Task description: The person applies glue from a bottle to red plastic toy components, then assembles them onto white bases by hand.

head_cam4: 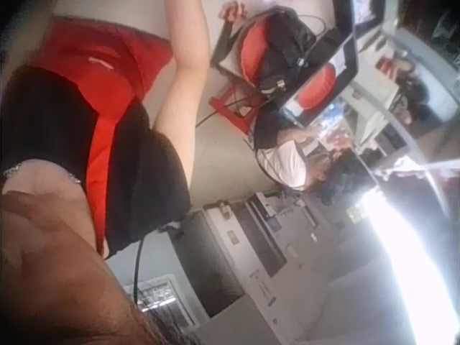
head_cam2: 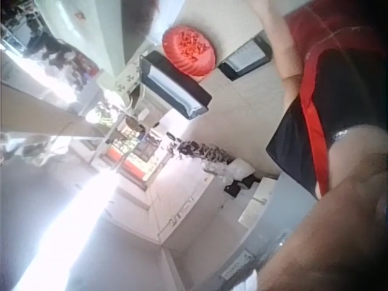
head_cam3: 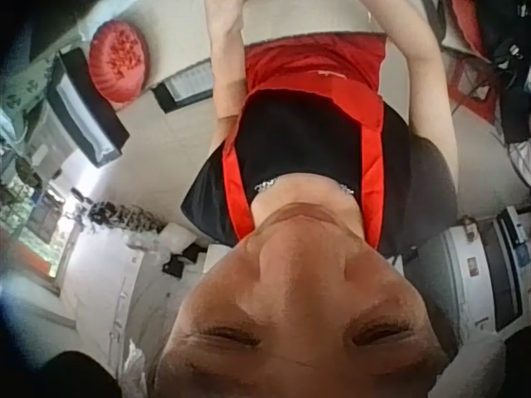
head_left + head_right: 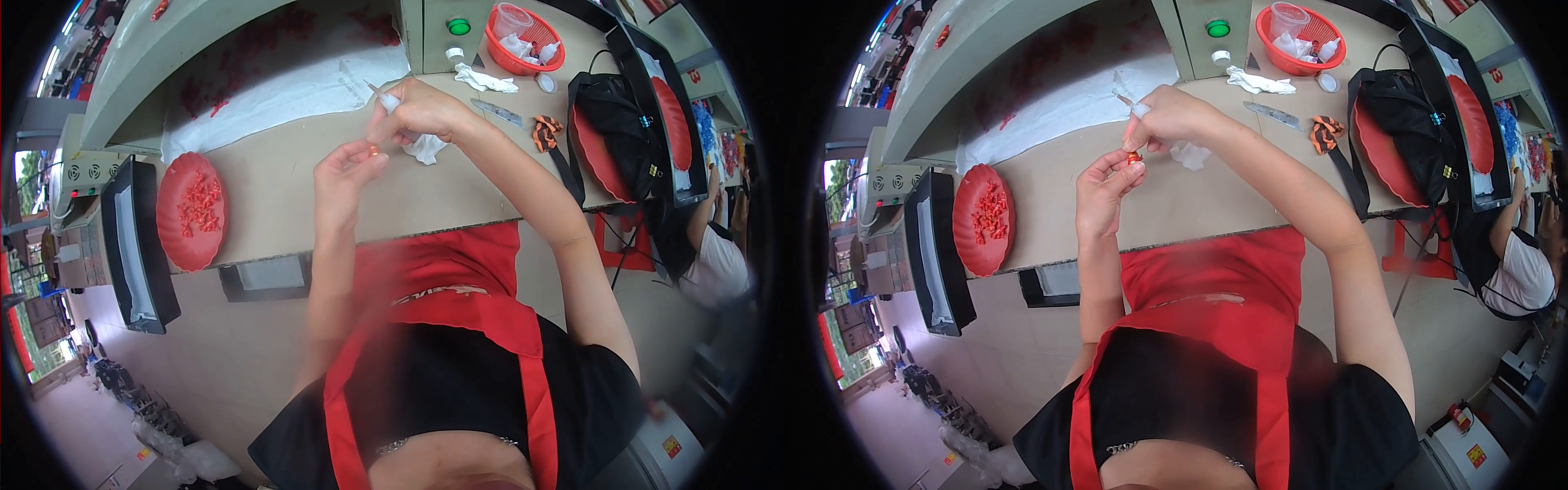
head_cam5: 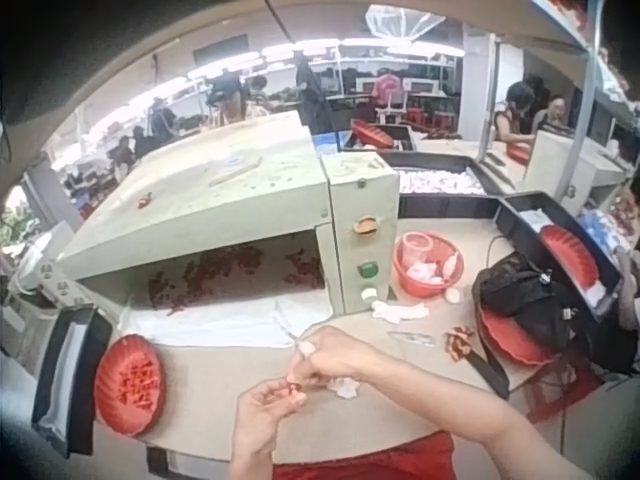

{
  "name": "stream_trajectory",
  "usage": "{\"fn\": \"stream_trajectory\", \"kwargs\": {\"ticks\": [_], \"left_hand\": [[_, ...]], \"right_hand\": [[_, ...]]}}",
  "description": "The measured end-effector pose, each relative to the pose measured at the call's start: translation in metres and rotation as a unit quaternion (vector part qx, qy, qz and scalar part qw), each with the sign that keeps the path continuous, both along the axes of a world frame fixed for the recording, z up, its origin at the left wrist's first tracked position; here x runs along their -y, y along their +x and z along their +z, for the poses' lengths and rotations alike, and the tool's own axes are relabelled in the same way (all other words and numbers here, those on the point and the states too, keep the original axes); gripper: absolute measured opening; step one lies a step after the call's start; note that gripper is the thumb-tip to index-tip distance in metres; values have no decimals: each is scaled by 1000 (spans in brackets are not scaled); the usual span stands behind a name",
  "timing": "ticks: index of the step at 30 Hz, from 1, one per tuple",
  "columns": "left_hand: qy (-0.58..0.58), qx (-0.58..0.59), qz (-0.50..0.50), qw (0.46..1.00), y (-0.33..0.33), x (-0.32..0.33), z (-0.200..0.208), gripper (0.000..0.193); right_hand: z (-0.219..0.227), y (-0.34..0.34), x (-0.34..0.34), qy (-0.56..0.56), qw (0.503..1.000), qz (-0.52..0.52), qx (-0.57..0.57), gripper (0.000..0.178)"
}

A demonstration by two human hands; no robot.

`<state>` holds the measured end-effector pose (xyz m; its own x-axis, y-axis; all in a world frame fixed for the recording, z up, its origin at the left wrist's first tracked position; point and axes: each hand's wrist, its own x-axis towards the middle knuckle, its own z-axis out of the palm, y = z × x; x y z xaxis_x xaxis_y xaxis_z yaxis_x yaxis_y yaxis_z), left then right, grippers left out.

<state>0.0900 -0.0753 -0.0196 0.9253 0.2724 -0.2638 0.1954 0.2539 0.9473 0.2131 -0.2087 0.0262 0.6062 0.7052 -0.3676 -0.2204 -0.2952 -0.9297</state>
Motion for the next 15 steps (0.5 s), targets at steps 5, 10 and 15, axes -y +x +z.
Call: {"fn": "stream_trajectory", "kwargs": {"ticks": [5, 10, 15], "left_hand": [[-17, -2, -6, 1000, 1, -1, -1, 32], [-12, 17, 16, 1000, -1, 2, 5, 32], [187, 151, 95, 966, -10, 20, 24, 31]], "right_hand": [[1, 2, -1, -6, 1000, 8, 6, 13], [4, -1, -2, 9, 1000, 23, 18, 12], [6, -20, 14, 138, 976, 44, 163, 10]]}}
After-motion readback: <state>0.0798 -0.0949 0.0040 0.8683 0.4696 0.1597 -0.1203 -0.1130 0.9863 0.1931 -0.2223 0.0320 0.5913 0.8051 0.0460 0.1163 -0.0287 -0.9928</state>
